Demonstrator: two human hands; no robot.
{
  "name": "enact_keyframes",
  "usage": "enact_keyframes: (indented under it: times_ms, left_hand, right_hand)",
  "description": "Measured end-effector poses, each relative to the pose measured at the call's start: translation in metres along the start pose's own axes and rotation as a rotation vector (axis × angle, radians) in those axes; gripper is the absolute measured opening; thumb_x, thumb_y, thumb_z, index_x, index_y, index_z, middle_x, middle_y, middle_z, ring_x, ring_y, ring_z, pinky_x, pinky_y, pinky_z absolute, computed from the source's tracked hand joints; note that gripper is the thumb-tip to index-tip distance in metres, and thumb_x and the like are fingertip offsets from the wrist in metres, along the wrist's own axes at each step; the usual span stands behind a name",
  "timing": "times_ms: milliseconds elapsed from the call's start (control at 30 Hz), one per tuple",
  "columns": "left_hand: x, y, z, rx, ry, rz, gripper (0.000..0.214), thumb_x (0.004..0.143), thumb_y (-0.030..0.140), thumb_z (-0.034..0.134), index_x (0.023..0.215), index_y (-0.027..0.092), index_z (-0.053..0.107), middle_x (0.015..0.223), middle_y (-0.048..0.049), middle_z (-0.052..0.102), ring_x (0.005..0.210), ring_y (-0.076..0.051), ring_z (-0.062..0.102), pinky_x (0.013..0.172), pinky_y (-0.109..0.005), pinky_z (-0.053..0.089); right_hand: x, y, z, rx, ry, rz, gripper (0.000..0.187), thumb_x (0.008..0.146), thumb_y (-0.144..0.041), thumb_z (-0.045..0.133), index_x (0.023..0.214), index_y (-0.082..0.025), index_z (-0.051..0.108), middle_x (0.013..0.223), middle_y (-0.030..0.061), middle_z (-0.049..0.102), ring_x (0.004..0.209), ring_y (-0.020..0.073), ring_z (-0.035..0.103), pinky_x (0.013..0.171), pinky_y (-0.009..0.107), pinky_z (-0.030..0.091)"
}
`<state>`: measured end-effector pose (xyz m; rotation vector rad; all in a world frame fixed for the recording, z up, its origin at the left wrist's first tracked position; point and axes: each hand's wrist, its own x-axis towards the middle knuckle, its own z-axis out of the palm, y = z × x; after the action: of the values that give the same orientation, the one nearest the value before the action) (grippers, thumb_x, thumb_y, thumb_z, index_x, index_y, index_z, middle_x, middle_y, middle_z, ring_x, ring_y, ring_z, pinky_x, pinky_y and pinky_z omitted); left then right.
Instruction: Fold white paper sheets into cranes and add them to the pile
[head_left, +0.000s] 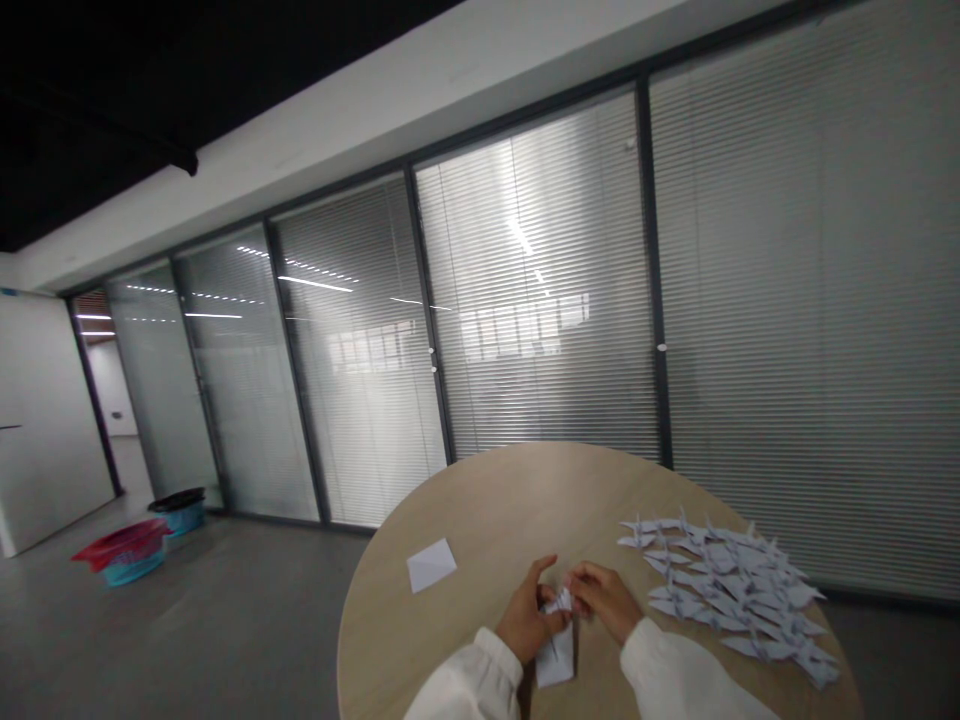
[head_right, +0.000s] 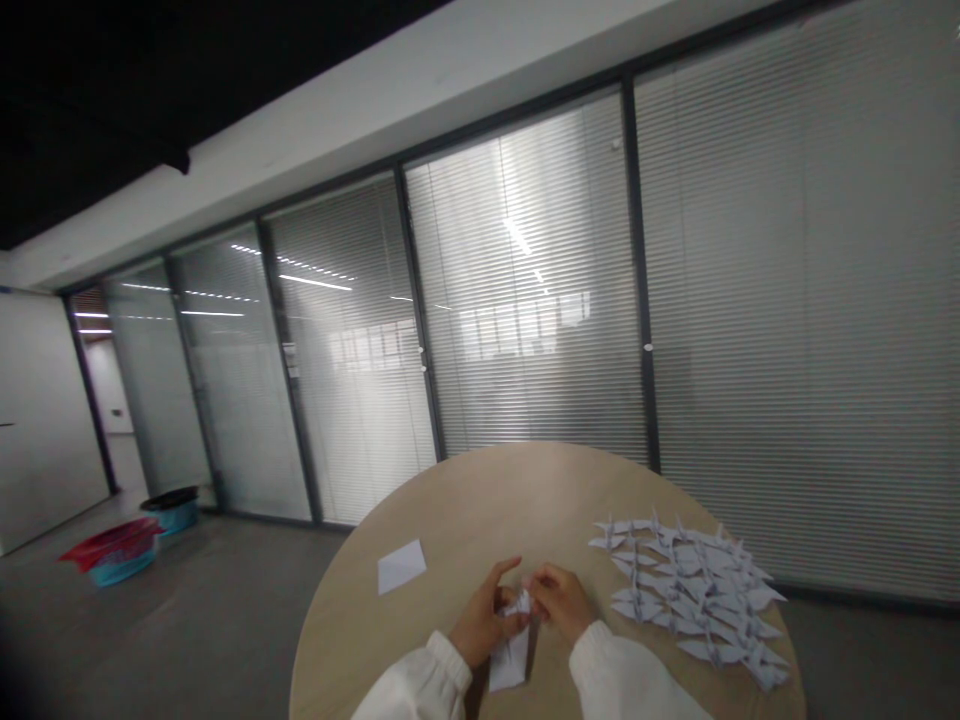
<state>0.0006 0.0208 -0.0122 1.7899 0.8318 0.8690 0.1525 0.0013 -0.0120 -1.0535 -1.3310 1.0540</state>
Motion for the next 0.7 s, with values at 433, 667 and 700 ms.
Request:
enact_keyframes:
  times_ms: [433,667,700]
  left_hand:
    - [-0.009,0.023,0.003,0.079,0.008,0.13,0.032,0.06,0.003,0.051,0.088,0.018,0.045,0.059,0.0072,0.048,0.054,-0.007,0.041,0.05,-0.017,0.03]
    - [-0.004,0.019,0.002,0.134,0.019,0.06,0.015,0.06,0.008,0.053,0.073,0.015,0.052,0.062,0.0046,0.053,0.056,-0.008,0.043,0.053,-0.018,0.031]
    - [-0.005,0.02,0.002,0.123,0.02,0.057,0.015,0.06,0.009,0.053,0.073,0.015,0.052,0.063,0.0045,0.053,0.057,-0.008,0.043,0.054,-0.018,0.032]
  right_hand:
    - [0.0,0.001,0.001,-0.096,0.005,0.019,0.025,0.065,-0.041,0.046,0.061,-0.017,0.05,0.044,-0.0064,0.049,0.034,0.0063,0.041,0.035,0.018,0.032]
    - [0.003,0.006,0.001,-0.058,-0.008,0.021,0.032,0.066,-0.049,0.046,0.064,-0.017,0.05,0.047,-0.0062,0.049,0.035,0.0069,0.042,0.036,0.019,0.033]
    - [0.003,0.007,0.001,-0.061,-0.025,0.03,0.033,0.065,-0.05,0.047,0.064,-0.017,0.05,0.047,-0.0061,0.049,0.035,0.0068,0.042,0.035,0.019,0.032]
